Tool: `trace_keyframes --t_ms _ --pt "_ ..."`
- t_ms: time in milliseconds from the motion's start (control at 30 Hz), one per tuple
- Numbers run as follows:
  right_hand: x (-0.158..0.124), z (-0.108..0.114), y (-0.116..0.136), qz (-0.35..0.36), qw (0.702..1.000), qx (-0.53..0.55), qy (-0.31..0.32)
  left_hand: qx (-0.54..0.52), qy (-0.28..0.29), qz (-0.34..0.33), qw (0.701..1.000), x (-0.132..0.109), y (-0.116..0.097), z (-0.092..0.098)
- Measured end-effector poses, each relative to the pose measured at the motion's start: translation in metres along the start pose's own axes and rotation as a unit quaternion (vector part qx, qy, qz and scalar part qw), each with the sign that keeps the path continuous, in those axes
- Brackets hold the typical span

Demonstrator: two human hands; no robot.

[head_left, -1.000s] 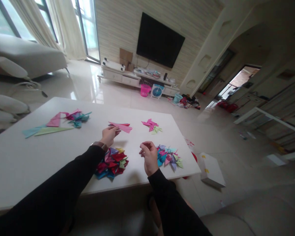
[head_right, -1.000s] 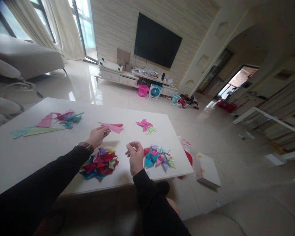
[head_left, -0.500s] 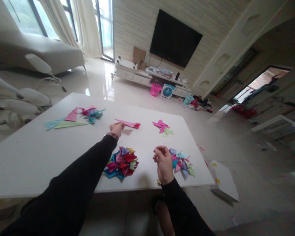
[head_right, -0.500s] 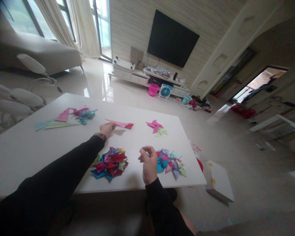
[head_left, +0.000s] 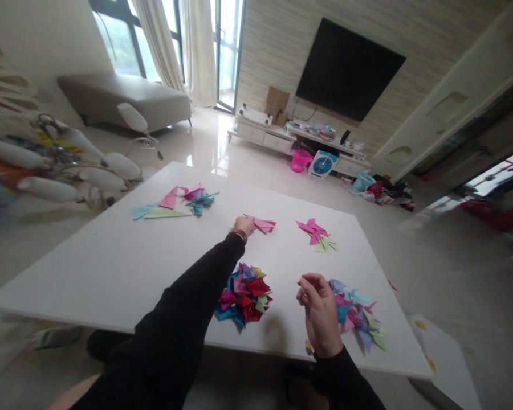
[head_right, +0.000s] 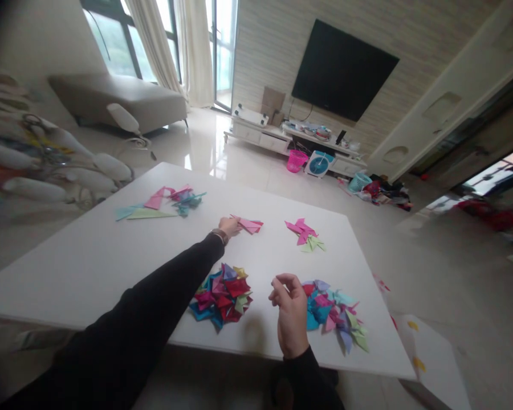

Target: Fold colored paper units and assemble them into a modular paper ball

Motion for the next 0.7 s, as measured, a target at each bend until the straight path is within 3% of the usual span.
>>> trace_keyframes --t_ms 167,267,367,500,600,700 --pt "-0.003 -0.003 -0.007 0.003 1.0 -0.01 0.009 0.103 -0.081 -0.091 0.987 0.01 -0.024 0.067" --pt "-0.006 -0.002 -0.01 0.009 1.0 -0.015 0.006 0.141 -0.14 -0.166 0.966 0.015 -0.041 0.115" --pt "-0.01 -0.003 -0.01 0.017 1.0 -0.019 0.008 0.204 -0.186 -0.233 0.932 0.021 -0.052 0.148" --pt "-0.011 -0.007 -0.013 0.022 0.999 -0.034 0.017 0.372 -0.176 -0.306 0.859 0.034 -0.059 0.161" --pt "-0.008 -0.012 -0.018 0.024 0.999 -0.041 0.023 0.425 -0.132 -0.294 0.846 0.046 -0.06 0.16" --pt "-0.005 -0.017 -0.021 0.027 0.998 -0.04 0.029 0.418 -0.13 -0.29 0.851 0.048 -0.065 0.162"
Point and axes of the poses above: each hand's wrist, its own x-axis towards the middle knuckle, its own z-axis out of the back of the hand, y = z × x, the point moved 4 cm from there along x, towards the middle knuckle, and after that the axes turned 6 degrees about -y, right-handed, at the moved point
